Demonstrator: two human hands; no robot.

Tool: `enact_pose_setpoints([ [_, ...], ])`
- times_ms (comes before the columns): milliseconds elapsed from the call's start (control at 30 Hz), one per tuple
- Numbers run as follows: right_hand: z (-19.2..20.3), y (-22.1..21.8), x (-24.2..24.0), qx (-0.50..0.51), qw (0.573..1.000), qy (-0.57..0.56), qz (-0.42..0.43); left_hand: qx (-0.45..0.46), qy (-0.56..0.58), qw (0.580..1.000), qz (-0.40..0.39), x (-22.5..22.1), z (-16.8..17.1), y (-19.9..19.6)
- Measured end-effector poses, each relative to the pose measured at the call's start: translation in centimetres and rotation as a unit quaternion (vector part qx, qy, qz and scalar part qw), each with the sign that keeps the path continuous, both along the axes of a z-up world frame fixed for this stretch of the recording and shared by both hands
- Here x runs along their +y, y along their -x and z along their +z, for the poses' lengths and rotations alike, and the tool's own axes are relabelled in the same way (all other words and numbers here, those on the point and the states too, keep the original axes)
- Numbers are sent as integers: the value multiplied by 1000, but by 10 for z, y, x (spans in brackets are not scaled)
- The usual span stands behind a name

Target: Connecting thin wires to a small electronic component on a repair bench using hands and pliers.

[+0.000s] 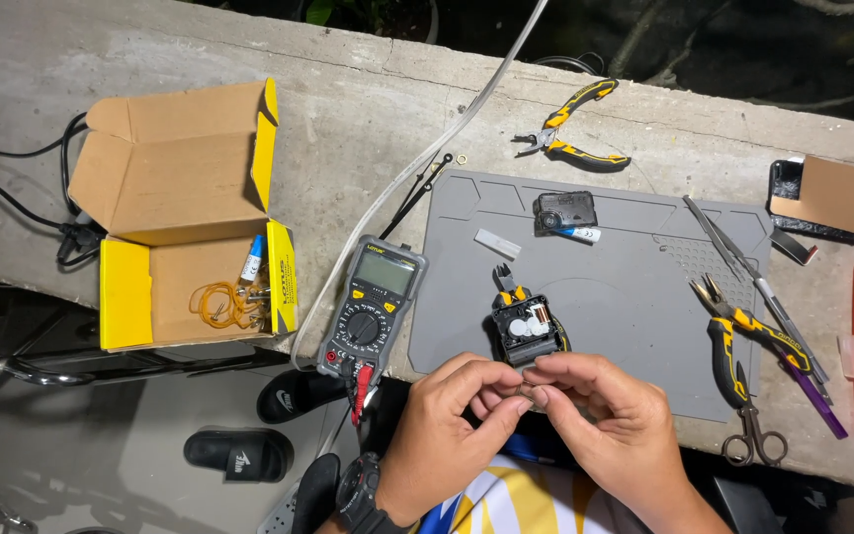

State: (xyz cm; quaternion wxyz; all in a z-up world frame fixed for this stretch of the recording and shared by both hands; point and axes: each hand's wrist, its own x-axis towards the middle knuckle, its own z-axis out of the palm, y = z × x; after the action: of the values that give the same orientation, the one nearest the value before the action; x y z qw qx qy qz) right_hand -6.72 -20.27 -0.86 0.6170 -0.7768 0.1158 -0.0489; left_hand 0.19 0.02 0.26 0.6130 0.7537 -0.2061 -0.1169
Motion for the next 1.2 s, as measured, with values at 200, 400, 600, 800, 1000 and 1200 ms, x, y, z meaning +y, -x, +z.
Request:
enact_pose_setpoints([
  [200,1,-2,0,5,1000,-26,-11,18,12,1000,-18,2,1,-2],
  [400,11,-7,1,-4,999,47,3,2,17,1000,-12,5,-2,-5],
  [600,20,-8,-2,-8,999,13,-30,-51,-3,999,-17,7,-1,-9],
  [800,38,-15,0,-105,982,153,30,-77,2,997,-3,6,1,-8],
  [1000,28,-8,1,-128,973,183,64,-74,5,997,-2,7,-2,-1],
  [1200,22,-8,0,-169,948,245,109,-69,-5,997,-32,9,-7,2],
])
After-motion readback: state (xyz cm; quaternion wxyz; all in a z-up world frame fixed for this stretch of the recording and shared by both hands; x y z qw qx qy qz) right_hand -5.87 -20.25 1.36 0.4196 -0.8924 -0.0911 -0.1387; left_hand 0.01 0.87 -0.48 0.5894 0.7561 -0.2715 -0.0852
